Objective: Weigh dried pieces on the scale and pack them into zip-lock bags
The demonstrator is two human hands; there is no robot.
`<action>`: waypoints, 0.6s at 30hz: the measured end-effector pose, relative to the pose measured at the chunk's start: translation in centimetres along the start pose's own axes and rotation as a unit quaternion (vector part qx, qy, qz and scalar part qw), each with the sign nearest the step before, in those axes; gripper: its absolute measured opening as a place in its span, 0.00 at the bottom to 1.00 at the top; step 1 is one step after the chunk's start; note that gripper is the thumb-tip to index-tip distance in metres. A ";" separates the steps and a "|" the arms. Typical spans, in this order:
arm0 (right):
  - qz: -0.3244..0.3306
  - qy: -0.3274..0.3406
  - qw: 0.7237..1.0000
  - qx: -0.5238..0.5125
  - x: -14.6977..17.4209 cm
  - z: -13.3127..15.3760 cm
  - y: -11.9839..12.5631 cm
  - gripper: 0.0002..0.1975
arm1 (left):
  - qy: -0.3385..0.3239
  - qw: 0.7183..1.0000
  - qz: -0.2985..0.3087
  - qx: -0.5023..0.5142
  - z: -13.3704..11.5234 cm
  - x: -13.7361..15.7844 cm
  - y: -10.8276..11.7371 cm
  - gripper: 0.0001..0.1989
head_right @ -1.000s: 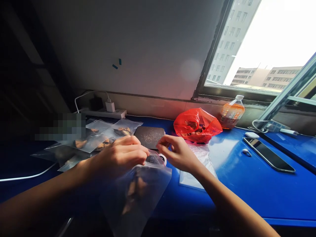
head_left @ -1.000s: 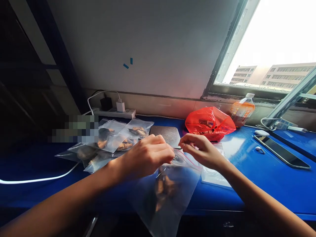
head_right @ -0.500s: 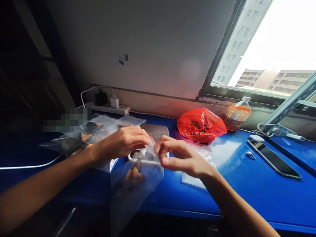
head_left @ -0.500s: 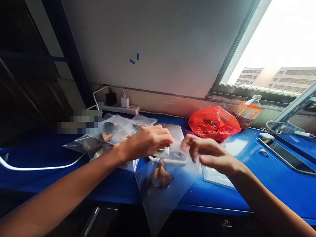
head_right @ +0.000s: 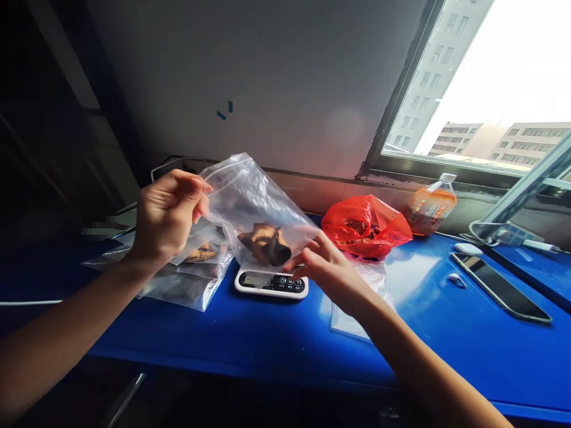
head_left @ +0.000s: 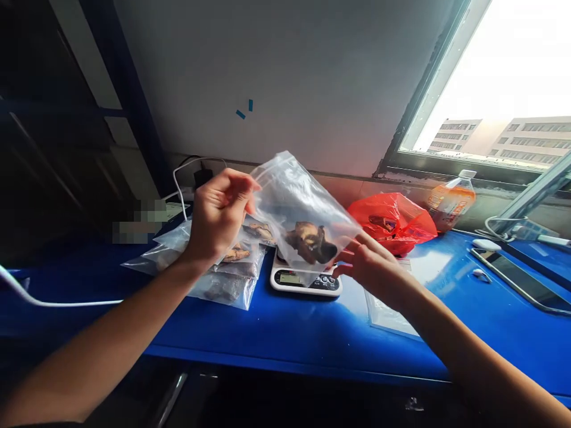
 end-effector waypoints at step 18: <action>-0.354 0.268 0.889 0.109 7.3 6.5 7.1 0.19 | 0.035 0.972 0.214 -0.089 -2.8 1.7 -2.0 0.08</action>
Point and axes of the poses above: each hand's wrist, its own x-axis away from the middle knuckle, its own y-axis out of the back of the hand, z = x × y, the point moved 4 cm from there along -x, towards the middle knuckle, and after that the axes turned 11 degrees about -x, right-handed, at the moved point
